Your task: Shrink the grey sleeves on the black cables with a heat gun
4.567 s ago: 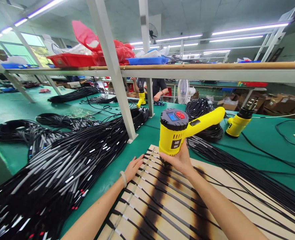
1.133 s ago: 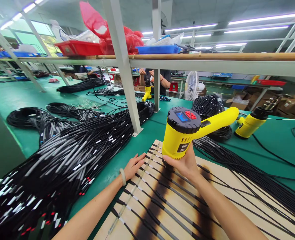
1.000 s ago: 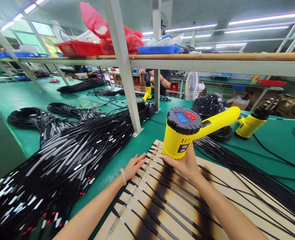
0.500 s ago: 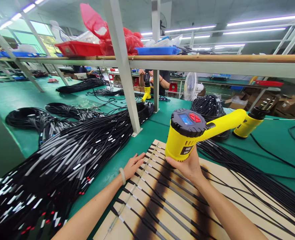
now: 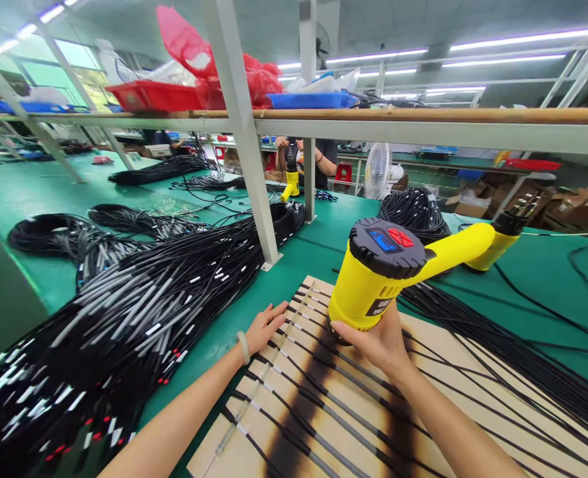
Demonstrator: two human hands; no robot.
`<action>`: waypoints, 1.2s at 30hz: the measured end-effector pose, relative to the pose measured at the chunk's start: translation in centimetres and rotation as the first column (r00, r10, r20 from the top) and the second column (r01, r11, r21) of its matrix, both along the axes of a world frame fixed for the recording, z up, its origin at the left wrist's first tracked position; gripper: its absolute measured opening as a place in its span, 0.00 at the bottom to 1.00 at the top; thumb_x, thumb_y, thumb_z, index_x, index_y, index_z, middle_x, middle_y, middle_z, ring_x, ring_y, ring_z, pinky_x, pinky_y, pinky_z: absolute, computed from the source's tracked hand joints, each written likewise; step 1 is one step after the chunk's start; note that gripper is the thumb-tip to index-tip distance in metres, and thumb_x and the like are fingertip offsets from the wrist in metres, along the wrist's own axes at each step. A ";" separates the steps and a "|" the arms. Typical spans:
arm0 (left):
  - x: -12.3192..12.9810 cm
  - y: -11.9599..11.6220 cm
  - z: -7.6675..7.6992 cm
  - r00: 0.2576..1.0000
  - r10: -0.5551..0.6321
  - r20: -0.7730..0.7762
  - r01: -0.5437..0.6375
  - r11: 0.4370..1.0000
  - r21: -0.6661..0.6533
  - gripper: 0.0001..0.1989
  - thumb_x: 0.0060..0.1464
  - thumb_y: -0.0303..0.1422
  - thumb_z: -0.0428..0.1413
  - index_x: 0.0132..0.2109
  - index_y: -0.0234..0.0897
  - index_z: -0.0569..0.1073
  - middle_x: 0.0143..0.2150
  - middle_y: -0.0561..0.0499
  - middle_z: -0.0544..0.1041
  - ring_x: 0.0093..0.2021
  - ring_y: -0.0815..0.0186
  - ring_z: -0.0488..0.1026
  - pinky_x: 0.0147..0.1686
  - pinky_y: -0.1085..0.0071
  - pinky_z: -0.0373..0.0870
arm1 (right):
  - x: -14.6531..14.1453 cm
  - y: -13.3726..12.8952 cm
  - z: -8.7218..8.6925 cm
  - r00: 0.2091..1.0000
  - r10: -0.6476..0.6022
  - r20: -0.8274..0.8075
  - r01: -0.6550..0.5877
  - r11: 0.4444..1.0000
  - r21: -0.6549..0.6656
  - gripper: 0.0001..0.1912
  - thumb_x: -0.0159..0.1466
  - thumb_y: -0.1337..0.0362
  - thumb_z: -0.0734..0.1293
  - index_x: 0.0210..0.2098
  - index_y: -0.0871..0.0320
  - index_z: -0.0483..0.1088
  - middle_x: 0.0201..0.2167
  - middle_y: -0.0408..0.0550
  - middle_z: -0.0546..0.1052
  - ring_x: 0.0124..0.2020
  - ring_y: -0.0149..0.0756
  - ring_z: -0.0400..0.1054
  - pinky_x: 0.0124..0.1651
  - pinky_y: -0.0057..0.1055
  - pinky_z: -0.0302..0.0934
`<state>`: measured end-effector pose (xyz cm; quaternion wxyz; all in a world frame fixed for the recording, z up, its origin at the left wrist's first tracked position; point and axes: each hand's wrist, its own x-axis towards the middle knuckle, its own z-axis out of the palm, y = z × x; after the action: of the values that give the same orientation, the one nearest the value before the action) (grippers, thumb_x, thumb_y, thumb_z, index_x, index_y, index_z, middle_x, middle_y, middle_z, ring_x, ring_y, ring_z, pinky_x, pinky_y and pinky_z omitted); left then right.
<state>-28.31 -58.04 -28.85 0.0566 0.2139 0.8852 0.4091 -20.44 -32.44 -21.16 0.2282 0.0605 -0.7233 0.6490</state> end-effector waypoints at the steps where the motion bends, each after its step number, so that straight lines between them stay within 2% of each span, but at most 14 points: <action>1: 0.0 0.0 0.0 1.000 -0.004 -0.002 0.004 1.000 -0.005 0.30 0.55 0.49 0.42 0.57 0.33 0.66 0.60 0.44 0.62 0.61 0.56 0.57 0.63 0.53 0.43 | 0.4 0.0 0.2 1.000 -0.012 -0.011 0.012 1.000 0.016 0.29 0.45 0.60 0.75 0.44 0.58 0.64 0.39 0.53 0.75 0.39 0.45 0.71 0.45 0.43 0.67; 6: 0.4 -0.8 -0.1 1.000 0.020 0.007 -0.019 0.998 -0.059 0.34 0.55 0.51 0.43 0.60 0.30 0.60 0.63 0.41 0.56 0.65 0.57 0.50 0.64 0.53 0.39 | 1.7 0.3 0.5 0.999 -0.031 -0.032 0.034 0.996 0.086 0.23 0.47 0.62 0.75 0.41 0.57 0.67 0.37 0.51 0.76 0.36 0.43 0.72 0.42 0.38 0.69; 12: 1.6 -1.9 0.3 0.995 -0.070 0.066 0.072 0.997 -0.024 0.31 0.56 0.50 0.40 0.59 0.34 0.62 0.62 0.44 0.58 0.64 0.58 0.52 0.64 0.52 0.35 | 1.0 -0.2 -0.4 1.000 0.020 -0.023 -0.021 0.999 -0.033 0.26 0.46 0.63 0.75 0.43 0.57 0.65 0.37 0.52 0.76 0.37 0.43 0.72 0.41 0.39 0.69; 19: 1.8 -1.8 -0.4 0.997 -0.058 0.047 0.059 0.998 -0.034 0.31 0.56 0.50 0.42 0.60 0.35 0.61 0.62 0.44 0.57 0.63 0.57 0.54 0.64 0.51 0.34 | -0.4 -1.5 0.0 0.998 0.060 0.019 -0.057 0.991 -0.125 0.34 0.44 0.60 0.76 0.48 0.57 0.61 0.43 0.56 0.74 0.43 0.48 0.70 0.49 0.48 0.64; 25: 2.0 -1.9 -0.2 0.997 -0.063 0.043 0.065 0.997 -0.035 0.30 0.56 0.50 0.43 0.60 0.38 0.60 0.63 0.46 0.57 0.63 0.58 0.54 0.64 0.50 0.35 | -1.0 -2.0 0.5 0.999 0.026 -0.021 -0.027 0.996 -0.084 0.32 0.44 0.60 0.75 0.45 0.56 0.61 0.42 0.54 0.75 0.40 0.46 0.72 0.46 0.44 0.67; 29: 2.0 -1.9 -0.2 0.998 -0.042 0.041 0.044 0.998 -0.034 0.30 0.56 0.50 0.43 0.60 0.37 0.61 0.62 0.45 0.58 0.63 0.58 0.54 0.64 0.51 0.35 | -1.3 -2.2 0.8 0.999 0.033 -0.020 -0.034 0.996 -0.080 0.33 0.45 0.60 0.75 0.47 0.56 0.60 0.41 0.54 0.75 0.39 0.46 0.72 0.46 0.43 0.67; 36: 2.0 -1.9 -0.5 0.998 -0.050 0.035 0.051 0.998 -0.025 0.31 0.56 0.50 0.42 0.60 0.36 0.61 0.62 0.45 0.57 0.63 0.58 0.54 0.64 0.50 0.35 | -1.5 -2.3 1.3 0.999 0.005 -0.047 -0.008 0.999 -0.050 0.29 0.44 0.61 0.75 0.43 0.57 0.63 0.38 0.53 0.76 0.36 0.45 0.72 0.42 0.41 0.69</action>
<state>-26.33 -59.94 -29.31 0.0851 0.2282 0.8837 0.3998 -21.91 -34.77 -19.84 0.2444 0.0723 -0.7009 0.6662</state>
